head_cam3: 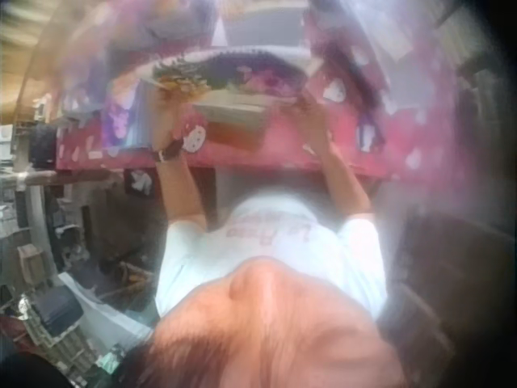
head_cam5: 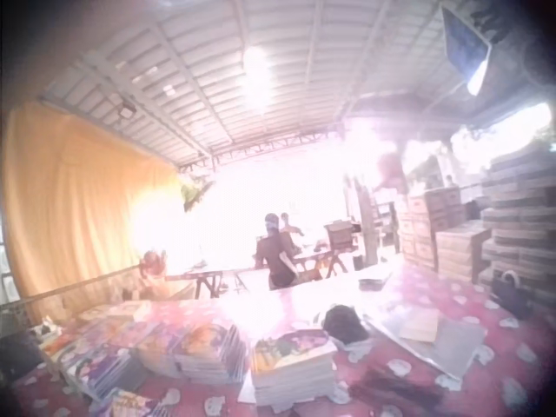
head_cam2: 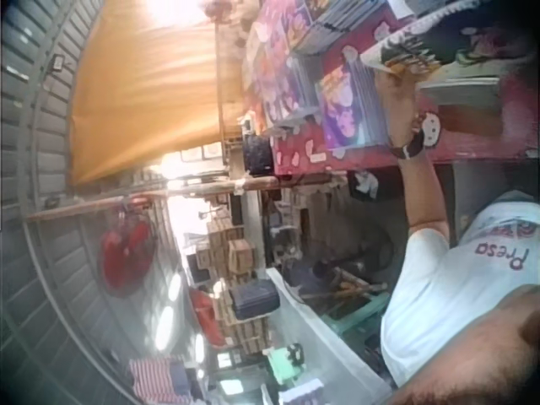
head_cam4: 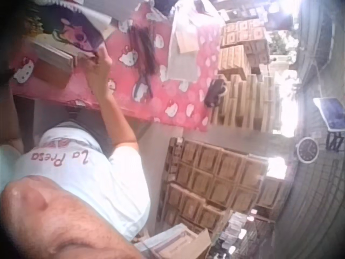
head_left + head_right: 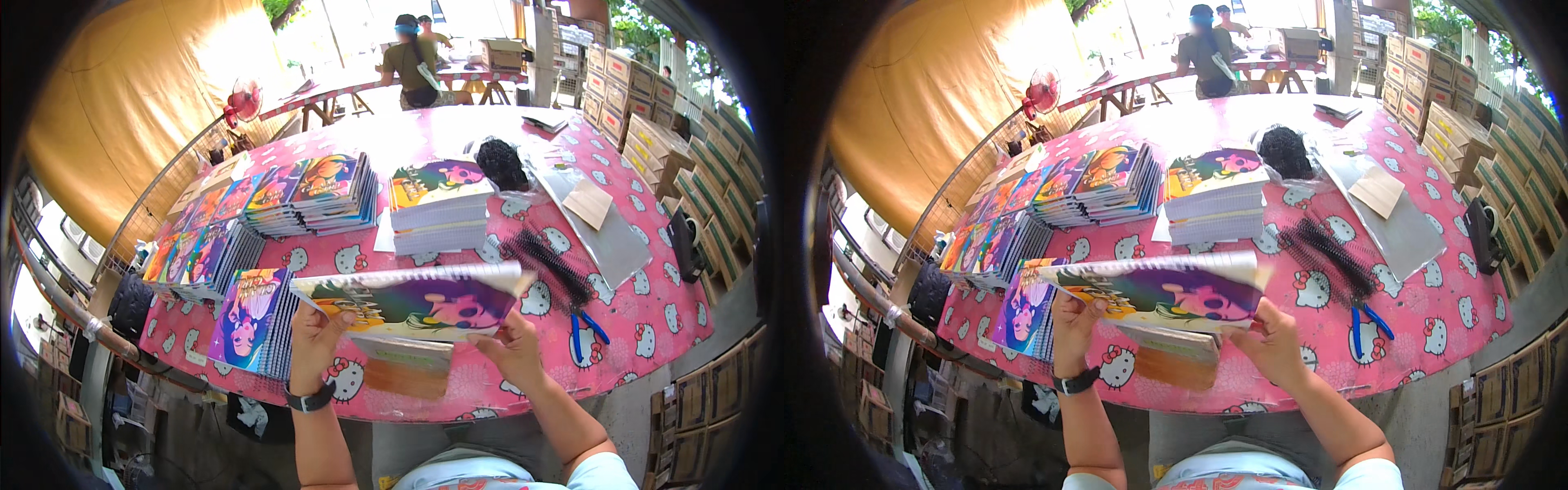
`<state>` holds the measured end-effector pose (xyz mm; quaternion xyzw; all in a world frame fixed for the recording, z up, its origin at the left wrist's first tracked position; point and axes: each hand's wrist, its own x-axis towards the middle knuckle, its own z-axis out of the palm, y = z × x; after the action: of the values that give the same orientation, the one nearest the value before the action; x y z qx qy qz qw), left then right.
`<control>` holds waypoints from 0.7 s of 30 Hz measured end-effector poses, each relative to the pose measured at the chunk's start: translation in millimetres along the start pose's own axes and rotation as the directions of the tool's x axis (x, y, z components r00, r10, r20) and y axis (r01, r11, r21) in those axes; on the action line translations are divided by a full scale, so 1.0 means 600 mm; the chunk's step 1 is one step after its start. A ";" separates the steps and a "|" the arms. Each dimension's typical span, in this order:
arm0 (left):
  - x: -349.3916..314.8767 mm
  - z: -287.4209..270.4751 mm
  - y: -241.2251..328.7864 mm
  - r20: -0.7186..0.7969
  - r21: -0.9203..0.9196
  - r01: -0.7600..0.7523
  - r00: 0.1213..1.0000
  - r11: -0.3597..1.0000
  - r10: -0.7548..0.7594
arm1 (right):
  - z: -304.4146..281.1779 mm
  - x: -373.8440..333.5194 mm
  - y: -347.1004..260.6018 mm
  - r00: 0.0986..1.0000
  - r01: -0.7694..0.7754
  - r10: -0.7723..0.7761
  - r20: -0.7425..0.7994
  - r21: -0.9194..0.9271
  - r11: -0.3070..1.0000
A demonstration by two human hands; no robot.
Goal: The person binds notebooks by manually threading plastic spiral coils through pre-punched holes in stacks of paper and covers, then finishes the ends of the coils.
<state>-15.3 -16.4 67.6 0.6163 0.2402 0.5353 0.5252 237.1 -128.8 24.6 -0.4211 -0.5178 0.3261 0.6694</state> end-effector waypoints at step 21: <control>-0.006 -0.043 -0.121 0.127 -0.372 0.299 0.954 0.879 -0.271 | -0.020 0.166 0.200 0.930 0.038 0.209 0.303 -0.645 0.763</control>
<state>-20.4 14.6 -2.7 0.4769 0.1987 0.4667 0.7179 273.4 7.4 -43.2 -0.5809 -0.6903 0.2316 0.3639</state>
